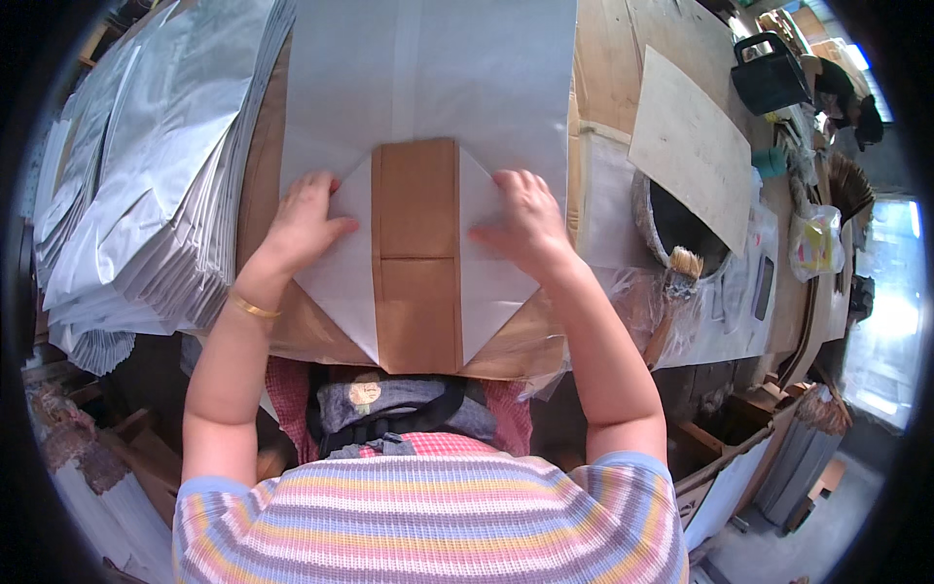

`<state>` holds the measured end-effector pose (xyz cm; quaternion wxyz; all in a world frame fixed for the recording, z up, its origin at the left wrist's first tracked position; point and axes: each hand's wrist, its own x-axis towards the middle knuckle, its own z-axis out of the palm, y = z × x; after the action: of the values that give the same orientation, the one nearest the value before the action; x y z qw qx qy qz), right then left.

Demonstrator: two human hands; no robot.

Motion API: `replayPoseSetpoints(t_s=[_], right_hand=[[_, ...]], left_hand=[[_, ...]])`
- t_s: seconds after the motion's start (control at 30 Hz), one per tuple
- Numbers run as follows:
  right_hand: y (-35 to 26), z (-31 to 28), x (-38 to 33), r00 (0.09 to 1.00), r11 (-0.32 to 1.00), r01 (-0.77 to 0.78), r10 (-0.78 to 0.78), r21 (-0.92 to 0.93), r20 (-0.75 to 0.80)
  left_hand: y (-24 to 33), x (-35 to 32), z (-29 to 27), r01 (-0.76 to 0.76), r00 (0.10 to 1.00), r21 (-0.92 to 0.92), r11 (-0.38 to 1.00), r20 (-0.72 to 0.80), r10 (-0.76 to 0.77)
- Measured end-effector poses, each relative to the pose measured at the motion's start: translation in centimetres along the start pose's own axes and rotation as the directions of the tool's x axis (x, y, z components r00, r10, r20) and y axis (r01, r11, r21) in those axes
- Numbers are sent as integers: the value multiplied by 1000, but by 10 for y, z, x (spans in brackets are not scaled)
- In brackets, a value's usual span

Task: The person folds a white paper sheet around a brown paper pouch, applies paste with a brush to the inner edges, and folds the flaps to seal the pouch. The process is repeated for multiple pouches.

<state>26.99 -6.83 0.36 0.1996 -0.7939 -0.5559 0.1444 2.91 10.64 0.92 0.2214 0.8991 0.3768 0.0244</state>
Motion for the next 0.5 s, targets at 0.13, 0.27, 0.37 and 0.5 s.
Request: replayPoseSetpoints(t_s=[0.13,0.27,0.37,0.5], right_hand=[[6,-21,29,972,994,-71,51,84,227],[17,-36,23,937,985,174,-172,22,305],[16,-32,18,871,893,426,-362,-144,333],[5,-34,1,826,755,541,-394,-371,403]], left_hand=[[-11,24,-18,147,966,-197,969,239,-98],[-23,4,-28,-67,978,-40,997,196,74],[-20,-4,-21,-216,974,320,923,138,180],[12,-11,-18,-285,938,538,793,326,116]])
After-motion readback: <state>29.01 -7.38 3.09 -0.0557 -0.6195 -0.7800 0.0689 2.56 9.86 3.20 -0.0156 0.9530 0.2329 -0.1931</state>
